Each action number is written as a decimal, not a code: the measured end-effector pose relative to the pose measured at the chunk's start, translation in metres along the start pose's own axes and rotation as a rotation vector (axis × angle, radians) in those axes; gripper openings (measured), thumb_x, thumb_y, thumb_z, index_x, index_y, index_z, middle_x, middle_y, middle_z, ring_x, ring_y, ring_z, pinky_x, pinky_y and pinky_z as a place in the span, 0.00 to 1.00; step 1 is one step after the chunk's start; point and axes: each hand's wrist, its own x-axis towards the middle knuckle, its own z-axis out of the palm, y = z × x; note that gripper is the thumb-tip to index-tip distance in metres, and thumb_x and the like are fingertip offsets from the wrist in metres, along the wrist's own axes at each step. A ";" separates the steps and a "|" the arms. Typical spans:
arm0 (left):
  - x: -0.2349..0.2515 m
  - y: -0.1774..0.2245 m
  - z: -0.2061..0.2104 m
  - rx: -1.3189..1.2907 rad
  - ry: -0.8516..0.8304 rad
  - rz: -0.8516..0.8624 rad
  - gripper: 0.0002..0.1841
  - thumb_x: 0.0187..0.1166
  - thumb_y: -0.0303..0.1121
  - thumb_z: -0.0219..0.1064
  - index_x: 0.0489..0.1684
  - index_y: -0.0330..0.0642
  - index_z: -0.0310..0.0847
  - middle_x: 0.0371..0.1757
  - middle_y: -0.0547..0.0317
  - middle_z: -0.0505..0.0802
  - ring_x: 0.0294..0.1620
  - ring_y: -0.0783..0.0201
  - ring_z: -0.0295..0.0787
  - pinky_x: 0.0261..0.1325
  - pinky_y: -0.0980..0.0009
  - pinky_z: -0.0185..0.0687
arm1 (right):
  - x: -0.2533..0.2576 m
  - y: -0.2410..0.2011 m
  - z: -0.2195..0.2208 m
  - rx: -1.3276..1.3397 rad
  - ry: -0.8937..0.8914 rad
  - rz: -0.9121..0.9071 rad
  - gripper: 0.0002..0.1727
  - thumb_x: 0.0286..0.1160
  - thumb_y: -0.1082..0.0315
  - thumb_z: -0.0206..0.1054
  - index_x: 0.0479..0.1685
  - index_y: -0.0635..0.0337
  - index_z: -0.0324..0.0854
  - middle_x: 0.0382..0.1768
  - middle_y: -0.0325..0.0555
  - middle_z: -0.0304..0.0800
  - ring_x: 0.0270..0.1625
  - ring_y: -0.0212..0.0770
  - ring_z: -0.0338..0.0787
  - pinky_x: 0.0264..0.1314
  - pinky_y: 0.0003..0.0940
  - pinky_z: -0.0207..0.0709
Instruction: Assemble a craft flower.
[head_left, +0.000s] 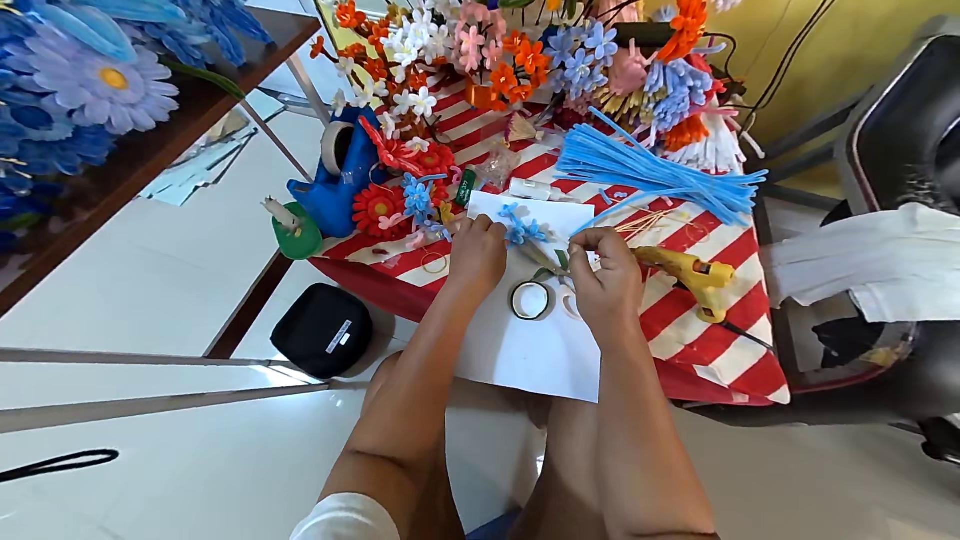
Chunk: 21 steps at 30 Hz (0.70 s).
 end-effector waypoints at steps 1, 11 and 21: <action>0.001 -0.001 0.001 0.002 -0.001 0.007 0.08 0.79 0.26 0.68 0.46 0.31 0.91 0.49 0.37 0.90 0.57 0.36 0.85 0.63 0.39 0.78 | 0.000 0.000 0.000 0.003 -0.001 -0.004 0.08 0.77 0.73 0.58 0.42 0.67 0.83 0.38 0.48 0.85 0.45 0.35 0.85 0.52 0.30 0.79; -0.017 0.012 0.000 -0.781 0.164 0.355 0.11 0.81 0.20 0.58 0.43 0.25 0.88 0.45 0.47 0.92 0.53 0.66 0.88 0.63 0.70 0.81 | -0.001 -0.009 -0.005 0.326 0.042 0.016 0.05 0.77 0.76 0.59 0.42 0.63 0.81 0.40 0.34 0.85 0.44 0.20 0.84 0.50 0.18 0.80; -0.015 0.024 0.004 -0.601 0.250 0.437 0.09 0.79 0.25 0.61 0.40 0.35 0.91 0.49 0.49 0.85 0.59 0.57 0.79 0.67 0.59 0.71 | -0.004 -0.014 -0.007 0.286 0.067 -0.112 0.05 0.76 0.75 0.62 0.41 0.61 0.83 0.45 0.37 0.87 0.53 0.25 0.86 0.58 0.23 0.82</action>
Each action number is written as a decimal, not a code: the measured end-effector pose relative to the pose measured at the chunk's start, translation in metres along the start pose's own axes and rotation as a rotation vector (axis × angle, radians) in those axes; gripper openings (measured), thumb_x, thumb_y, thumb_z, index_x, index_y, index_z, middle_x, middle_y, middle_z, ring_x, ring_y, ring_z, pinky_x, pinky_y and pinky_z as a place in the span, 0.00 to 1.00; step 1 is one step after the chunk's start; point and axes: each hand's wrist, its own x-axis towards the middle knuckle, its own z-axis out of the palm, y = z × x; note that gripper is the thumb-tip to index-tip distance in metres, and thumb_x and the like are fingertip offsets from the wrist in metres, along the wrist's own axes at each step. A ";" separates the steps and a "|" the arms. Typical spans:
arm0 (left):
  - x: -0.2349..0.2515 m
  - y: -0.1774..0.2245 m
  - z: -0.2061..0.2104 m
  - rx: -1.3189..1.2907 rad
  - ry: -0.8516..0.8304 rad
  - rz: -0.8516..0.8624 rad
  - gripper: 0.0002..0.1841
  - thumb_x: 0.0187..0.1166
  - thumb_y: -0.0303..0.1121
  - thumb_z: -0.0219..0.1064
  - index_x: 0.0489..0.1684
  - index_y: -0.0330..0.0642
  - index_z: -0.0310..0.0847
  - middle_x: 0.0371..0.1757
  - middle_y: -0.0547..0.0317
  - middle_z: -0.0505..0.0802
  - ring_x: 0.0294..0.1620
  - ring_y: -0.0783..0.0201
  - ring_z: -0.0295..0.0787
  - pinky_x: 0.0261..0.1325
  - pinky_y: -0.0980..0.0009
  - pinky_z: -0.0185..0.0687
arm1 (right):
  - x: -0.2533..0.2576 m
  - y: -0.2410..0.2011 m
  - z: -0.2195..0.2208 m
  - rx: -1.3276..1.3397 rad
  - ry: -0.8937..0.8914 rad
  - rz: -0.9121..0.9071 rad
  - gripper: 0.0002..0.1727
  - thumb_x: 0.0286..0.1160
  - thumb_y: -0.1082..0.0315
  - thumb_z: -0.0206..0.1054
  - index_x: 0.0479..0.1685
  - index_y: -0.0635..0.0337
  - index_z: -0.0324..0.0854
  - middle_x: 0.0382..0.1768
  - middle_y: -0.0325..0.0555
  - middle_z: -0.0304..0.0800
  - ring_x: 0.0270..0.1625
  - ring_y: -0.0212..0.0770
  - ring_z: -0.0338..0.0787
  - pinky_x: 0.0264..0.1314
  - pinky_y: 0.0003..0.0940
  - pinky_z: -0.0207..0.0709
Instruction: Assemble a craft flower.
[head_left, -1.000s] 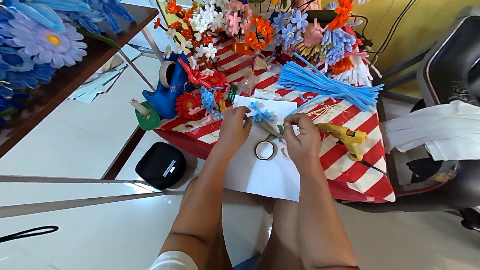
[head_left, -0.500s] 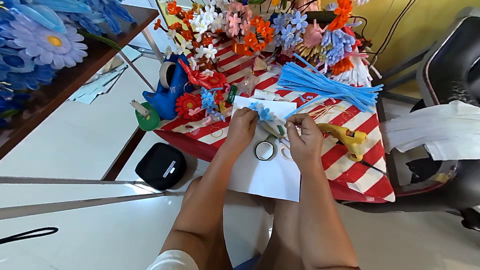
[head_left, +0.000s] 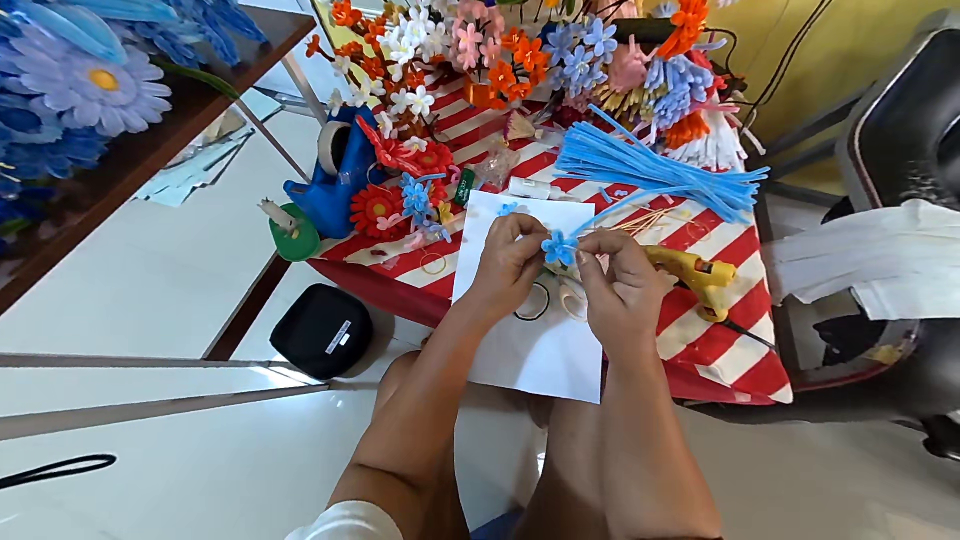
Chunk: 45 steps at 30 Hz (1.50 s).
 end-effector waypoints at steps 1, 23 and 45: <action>0.001 0.002 0.000 0.059 -0.012 0.017 0.09 0.79 0.26 0.62 0.39 0.37 0.91 0.49 0.49 0.86 0.58 0.55 0.80 0.65 0.54 0.71 | 0.000 0.002 0.001 -0.021 0.005 -0.014 0.05 0.77 0.75 0.62 0.41 0.62 0.83 0.45 0.38 0.88 0.54 0.26 0.86 0.58 0.23 0.82; -0.005 0.016 0.015 -0.219 0.176 -0.145 0.06 0.76 0.24 0.69 0.42 0.28 0.87 0.35 0.56 0.92 0.35 0.75 0.87 0.44 0.78 0.83 | -0.002 0.007 0.012 -0.051 0.144 0.014 0.05 0.74 0.77 0.66 0.41 0.67 0.88 0.41 0.41 0.90 0.44 0.24 0.88 0.50 0.19 0.85; -0.002 0.010 0.019 -0.115 0.135 -0.063 0.05 0.73 0.19 0.68 0.40 0.26 0.87 0.39 0.48 0.90 0.38 0.69 0.89 0.47 0.75 0.89 | 0.005 0.014 0.013 -0.179 0.134 -0.072 0.05 0.71 0.76 0.68 0.37 0.66 0.89 0.38 0.45 0.93 0.49 0.32 0.91 0.66 0.31 0.82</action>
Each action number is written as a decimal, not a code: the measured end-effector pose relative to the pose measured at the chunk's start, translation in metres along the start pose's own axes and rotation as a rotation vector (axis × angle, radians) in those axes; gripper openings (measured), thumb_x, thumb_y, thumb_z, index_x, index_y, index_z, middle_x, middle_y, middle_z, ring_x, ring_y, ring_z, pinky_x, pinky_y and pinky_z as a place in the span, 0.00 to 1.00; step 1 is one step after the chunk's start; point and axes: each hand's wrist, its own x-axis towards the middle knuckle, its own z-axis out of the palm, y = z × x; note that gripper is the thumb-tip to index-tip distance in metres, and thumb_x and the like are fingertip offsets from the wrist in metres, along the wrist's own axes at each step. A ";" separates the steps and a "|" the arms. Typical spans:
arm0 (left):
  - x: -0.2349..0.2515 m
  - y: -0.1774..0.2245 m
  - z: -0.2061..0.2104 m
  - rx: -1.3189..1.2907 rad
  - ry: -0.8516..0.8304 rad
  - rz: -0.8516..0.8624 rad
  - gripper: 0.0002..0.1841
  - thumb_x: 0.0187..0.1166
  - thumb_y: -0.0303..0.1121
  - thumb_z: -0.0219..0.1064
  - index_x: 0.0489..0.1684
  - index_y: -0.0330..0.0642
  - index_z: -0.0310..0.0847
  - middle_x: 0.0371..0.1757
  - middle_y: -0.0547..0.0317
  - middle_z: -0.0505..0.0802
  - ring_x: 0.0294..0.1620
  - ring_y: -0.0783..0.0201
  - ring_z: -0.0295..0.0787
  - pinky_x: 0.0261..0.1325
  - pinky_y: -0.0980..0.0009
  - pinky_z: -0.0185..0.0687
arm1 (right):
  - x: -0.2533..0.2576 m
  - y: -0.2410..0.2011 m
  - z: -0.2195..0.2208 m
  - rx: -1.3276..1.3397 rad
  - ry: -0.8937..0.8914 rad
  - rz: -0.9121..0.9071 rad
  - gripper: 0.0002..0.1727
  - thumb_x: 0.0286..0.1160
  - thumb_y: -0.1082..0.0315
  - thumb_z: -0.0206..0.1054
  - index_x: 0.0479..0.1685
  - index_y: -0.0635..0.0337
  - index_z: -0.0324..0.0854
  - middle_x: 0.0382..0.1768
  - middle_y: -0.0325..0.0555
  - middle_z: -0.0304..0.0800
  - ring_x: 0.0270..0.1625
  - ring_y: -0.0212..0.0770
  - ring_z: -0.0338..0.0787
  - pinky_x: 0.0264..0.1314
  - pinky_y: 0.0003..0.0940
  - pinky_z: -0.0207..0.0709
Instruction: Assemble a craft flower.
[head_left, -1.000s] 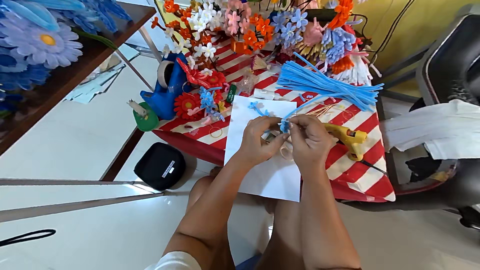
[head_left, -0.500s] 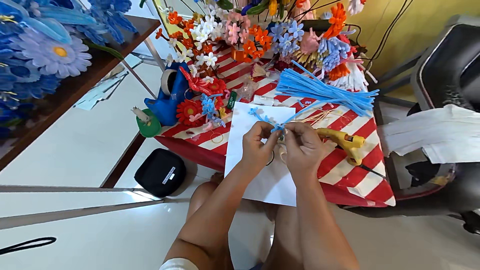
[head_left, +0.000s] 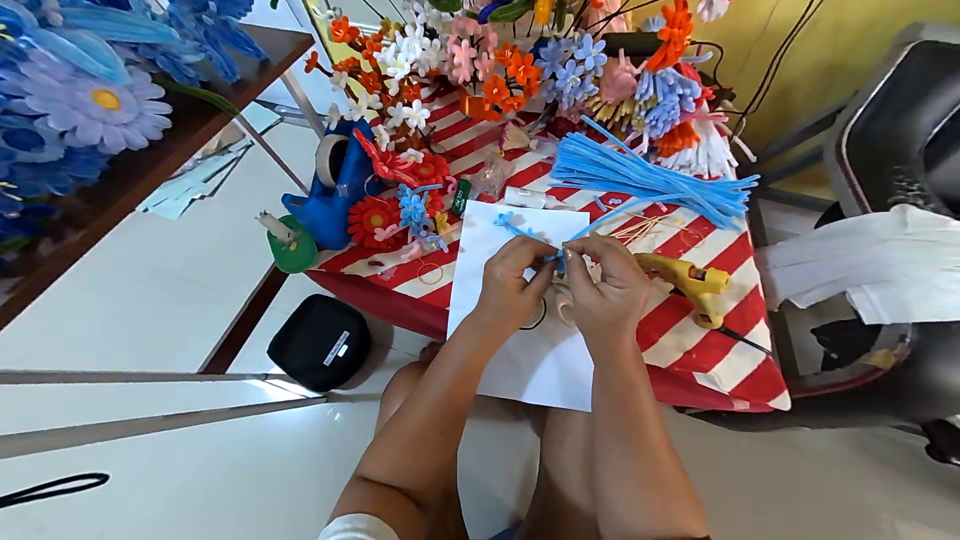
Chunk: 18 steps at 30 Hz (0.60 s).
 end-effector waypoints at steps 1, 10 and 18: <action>0.001 0.000 0.000 0.008 0.006 0.010 0.05 0.72 0.19 0.69 0.40 0.27 0.88 0.39 0.48 0.91 0.38 0.69 0.89 0.47 0.75 0.88 | 0.001 0.000 0.000 -0.003 -0.003 0.008 0.05 0.71 0.76 0.68 0.36 0.66 0.89 0.38 0.45 0.93 0.49 0.31 0.91 0.63 0.29 0.83; 0.005 0.007 -0.007 -0.044 0.011 0.020 0.06 0.72 0.18 0.69 0.42 0.26 0.87 0.40 0.49 0.90 0.39 0.70 0.88 0.47 0.76 0.88 | 0.003 -0.002 0.000 0.169 0.047 0.064 0.04 0.71 0.77 0.69 0.39 0.63 0.89 0.41 0.37 0.93 0.49 0.27 0.91 0.57 0.26 0.86; 0.002 0.010 -0.009 -0.090 -0.031 -0.029 0.05 0.74 0.18 0.67 0.41 0.26 0.88 0.40 0.49 0.91 0.40 0.70 0.89 0.50 0.76 0.87 | 0.002 -0.002 -0.003 0.095 0.003 0.000 0.05 0.71 0.79 0.68 0.39 0.68 0.90 0.42 0.44 0.92 0.49 0.27 0.90 0.55 0.22 0.85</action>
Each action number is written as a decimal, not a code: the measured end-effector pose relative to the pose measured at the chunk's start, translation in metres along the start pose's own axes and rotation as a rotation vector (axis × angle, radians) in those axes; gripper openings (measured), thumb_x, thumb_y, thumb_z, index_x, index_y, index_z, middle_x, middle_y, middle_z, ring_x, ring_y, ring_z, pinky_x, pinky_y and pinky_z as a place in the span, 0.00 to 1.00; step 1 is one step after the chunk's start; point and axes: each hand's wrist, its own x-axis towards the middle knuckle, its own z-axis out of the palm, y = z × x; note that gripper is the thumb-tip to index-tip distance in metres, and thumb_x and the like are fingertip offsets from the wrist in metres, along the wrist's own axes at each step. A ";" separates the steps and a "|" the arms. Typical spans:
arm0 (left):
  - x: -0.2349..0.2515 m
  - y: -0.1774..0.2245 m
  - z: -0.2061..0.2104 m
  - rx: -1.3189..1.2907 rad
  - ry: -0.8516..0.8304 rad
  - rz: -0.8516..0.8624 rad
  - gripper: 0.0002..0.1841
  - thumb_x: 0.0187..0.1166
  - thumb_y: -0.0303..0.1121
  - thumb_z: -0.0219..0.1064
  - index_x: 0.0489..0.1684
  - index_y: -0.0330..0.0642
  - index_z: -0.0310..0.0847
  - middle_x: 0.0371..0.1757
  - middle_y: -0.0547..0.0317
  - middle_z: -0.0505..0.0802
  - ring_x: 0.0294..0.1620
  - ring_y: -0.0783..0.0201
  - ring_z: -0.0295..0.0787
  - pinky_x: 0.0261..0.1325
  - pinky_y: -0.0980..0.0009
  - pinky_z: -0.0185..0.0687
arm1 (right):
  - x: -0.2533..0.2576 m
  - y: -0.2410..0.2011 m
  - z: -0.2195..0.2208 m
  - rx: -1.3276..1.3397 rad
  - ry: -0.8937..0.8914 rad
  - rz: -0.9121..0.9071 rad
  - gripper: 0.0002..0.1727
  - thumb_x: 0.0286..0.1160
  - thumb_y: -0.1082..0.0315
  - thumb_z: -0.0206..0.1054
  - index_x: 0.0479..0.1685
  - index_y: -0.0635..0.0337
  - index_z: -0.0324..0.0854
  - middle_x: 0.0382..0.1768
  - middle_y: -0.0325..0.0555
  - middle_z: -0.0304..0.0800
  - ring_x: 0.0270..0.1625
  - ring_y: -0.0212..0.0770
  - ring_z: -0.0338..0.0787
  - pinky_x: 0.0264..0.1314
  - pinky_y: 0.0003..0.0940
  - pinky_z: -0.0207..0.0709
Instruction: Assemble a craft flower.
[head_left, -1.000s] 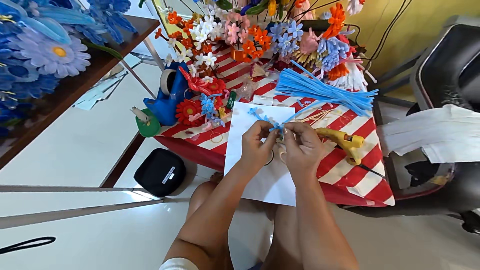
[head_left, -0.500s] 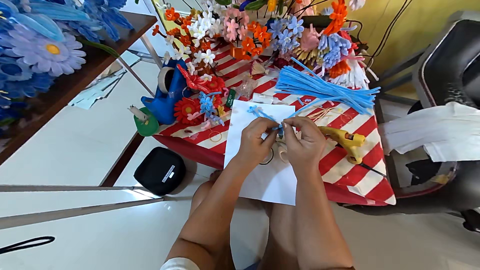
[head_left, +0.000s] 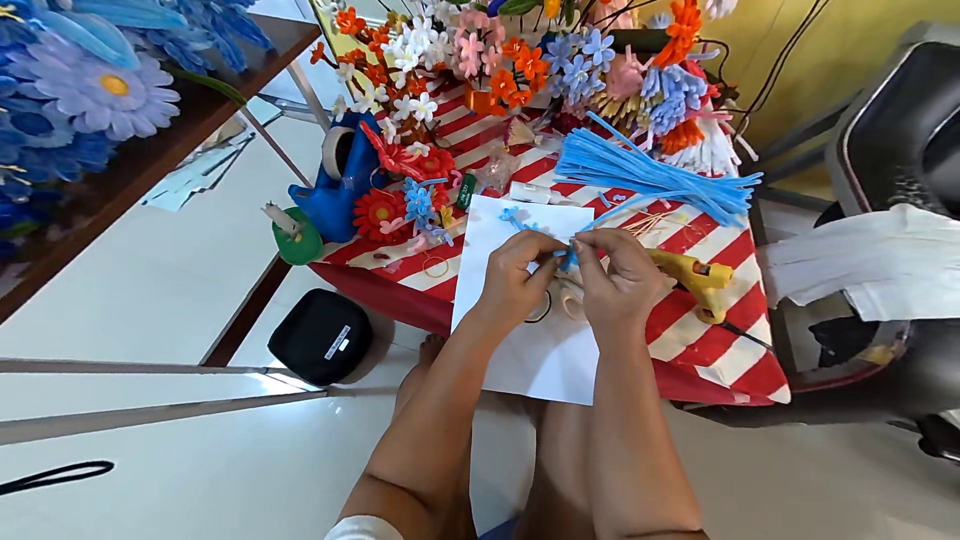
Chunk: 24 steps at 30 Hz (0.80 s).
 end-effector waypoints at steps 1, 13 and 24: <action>0.000 0.001 0.000 -0.010 0.003 -0.001 0.05 0.74 0.18 0.67 0.41 0.26 0.88 0.40 0.50 0.91 0.41 0.70 0.89 0.50 0.76 0.87 | 0.000 0.000 -0.001 0.006 0.000 0.011 0.05 0.71 0.78 0.69 0.39 0.68 0.90 0.42 0.43 0.92 0.49 0.27 0.90 0.55 0.22 0.85; -0.002 -0.006 0.000 -0.149 0.106 0.144 0.04 0.74 0.15 0.67 0.38 0.29 0.88 0.45 0.52 0.92 0.48 0.70 0.91 0.53 0.73 0.89 | 0.001 0.000 -0.001 0.101 0.019 -0.018 0.04 0.73 0.78 0.70 0.41 0.64 0.89 0.44 0.39 0.92 0.50 0.27 0.90 0.55 0.24 0.87; 0.001 -0.014 -0.008 -0.155 0.092 0.296 0.03 0.80 0.23 0.68 0.39 0.37 0.88 0.48 0.57 0.92 0.52 0.72 0.90 0.57 0.74 0.88 | 0.007 -0.008 -0.006 0.033 -0.042 -0.204 0.03 0.77 0.75 0.69 0.41 0.61 0.88 0.43 0.40 0.90 0.54 0.32 0.87 0.60 0.27 0.82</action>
